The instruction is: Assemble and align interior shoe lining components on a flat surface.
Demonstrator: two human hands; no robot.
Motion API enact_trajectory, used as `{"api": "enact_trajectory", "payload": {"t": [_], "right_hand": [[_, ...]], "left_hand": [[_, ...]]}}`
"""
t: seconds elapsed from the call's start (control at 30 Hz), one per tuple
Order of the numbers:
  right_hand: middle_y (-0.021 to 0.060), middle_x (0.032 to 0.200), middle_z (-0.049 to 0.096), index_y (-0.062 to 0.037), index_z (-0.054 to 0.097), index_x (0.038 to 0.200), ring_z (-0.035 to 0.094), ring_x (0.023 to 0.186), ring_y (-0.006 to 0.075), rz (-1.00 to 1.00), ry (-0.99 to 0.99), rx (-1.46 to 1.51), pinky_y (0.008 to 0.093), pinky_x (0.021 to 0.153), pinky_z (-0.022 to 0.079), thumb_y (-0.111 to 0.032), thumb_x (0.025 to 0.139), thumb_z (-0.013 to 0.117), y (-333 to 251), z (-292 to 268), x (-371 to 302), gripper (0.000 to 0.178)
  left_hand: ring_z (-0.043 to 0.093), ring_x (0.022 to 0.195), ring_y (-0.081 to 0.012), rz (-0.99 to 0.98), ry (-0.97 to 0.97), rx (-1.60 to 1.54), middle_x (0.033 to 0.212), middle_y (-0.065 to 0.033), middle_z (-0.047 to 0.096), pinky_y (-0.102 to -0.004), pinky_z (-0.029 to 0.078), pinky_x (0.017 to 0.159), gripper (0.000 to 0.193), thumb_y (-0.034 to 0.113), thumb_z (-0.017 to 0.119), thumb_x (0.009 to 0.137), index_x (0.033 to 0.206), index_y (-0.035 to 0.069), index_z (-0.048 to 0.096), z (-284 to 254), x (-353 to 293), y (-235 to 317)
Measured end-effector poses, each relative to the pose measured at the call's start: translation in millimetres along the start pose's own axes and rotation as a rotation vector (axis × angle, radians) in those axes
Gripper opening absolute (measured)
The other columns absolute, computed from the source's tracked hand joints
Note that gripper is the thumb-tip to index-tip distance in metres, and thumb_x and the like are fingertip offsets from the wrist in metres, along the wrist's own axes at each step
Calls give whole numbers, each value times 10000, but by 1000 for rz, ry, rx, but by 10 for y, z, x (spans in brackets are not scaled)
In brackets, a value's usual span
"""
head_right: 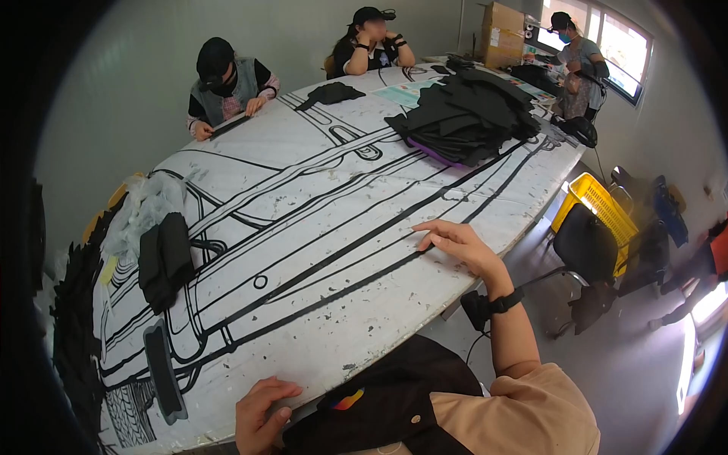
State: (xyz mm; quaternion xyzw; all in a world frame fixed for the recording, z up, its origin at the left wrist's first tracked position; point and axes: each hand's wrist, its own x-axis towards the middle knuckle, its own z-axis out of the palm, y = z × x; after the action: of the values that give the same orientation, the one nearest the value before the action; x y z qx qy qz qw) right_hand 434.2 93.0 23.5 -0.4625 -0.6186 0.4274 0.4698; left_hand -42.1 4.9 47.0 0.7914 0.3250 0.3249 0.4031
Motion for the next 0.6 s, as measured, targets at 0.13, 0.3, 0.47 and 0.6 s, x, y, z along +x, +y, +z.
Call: {"api": "enact_trajectory", "payload": {"t": [0.13, 0.3, 0.47, 0.6], "right_hand": [[80, 1027, 716, 26, 609, 1370, 635, 1053, 159, -5, -9, 1, 322, 1031, 441, -351, 1030, 620, 6, -2, 7, 509], [79, 1027, 716, 24, 607, 1375, 635, 1056, 158, -7, -11, -3, 321, 1031, 440, -353, 1030, 619, 8, 2, 8, 511], [79, 1028, 716, 23, 607, 1377, 635, 1056, 158, 1, -12, 9, 321, 1032, 440, -358, 1028, 621, 0, -1, 2, 517], [78, 1033, 719, 20, 608, 1377, 636, 1061, 156, -1, -12, 0, 320, 1035, 440, -357, 1028, 621, 2, -2, 4, 514]], "left_hand": [[654, 1107, -320, -2, -4, 0, 1169, -170, 695, -378, 497, 971, 253, 52, 628, 982, 1219, -21, 680, -3, 2, -6], [653, 1106, -319, -15, -5, -1, 1168, -170, 695, -380, 496, 970, 250, 70, 624, 988, 1213, -22, 682, -1, -3, -1], [659, 1096, -319, -3, 3, -1, 1167, -166, 699, -379, 501, 963, 253, 83, 634, 991, 1217, -20, 682, 10, -9, -27], [661, 1097, -319, 9, 0, 1, 1169, -166, 701, -380, 505, 961, 253, 89, 636, 994, 1219, -17, 683, 9, -14, -40]]}}
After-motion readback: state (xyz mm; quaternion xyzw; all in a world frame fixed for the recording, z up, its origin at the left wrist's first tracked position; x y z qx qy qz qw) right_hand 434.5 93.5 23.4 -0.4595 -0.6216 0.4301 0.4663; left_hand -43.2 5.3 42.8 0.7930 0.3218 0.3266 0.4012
